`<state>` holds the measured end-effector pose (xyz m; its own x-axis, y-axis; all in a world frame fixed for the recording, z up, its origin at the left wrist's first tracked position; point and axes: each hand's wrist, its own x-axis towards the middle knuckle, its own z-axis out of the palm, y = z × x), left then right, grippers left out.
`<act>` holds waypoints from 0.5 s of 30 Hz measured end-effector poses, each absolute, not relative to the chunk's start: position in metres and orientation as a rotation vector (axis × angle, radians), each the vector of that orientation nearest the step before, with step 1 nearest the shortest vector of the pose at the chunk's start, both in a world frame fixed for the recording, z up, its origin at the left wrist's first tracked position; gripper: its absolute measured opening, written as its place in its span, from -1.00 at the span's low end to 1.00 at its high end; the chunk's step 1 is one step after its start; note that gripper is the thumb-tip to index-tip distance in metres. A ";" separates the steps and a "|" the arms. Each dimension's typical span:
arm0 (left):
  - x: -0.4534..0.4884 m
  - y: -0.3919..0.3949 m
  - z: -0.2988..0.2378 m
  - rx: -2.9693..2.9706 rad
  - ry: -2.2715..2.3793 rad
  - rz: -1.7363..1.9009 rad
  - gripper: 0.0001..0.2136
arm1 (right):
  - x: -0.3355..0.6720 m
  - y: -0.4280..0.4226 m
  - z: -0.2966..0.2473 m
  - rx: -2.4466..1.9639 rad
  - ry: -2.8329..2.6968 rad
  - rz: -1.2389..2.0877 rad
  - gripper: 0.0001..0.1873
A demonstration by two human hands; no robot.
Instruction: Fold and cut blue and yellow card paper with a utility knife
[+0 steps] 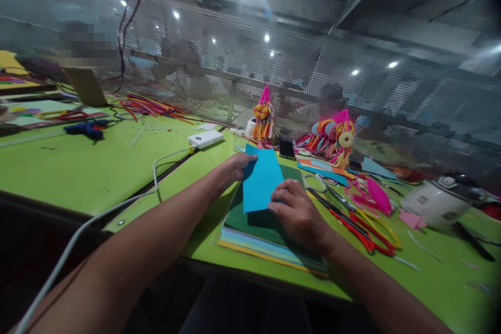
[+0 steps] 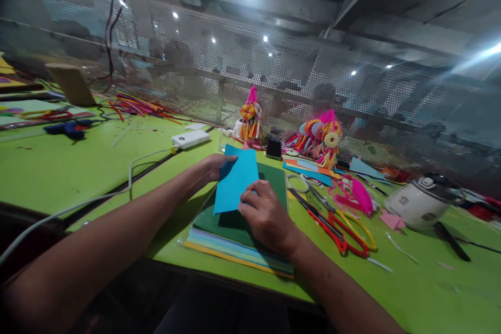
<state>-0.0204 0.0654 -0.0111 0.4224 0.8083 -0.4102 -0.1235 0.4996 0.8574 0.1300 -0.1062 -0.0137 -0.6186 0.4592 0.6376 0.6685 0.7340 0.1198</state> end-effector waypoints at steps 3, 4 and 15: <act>-0.020 0.066 -0.013 0.868 0.962 0.701 -0.86 | 0.129 -0.108 -0.012 -0.864 -2.340 -0.423 -0.81; -0.020 0.066 -0.014 0.874 0.962 0.705 -0.86 | 0.129 -0.108 -0.012 -0.867 -2.339 -0.412 -0.80; -0.020 0.066 -0.017 0.961 0.978 0.774 -0.92 | 0.129 -0.109 -0.013 -0.834 -2.270 -0.337 -0.83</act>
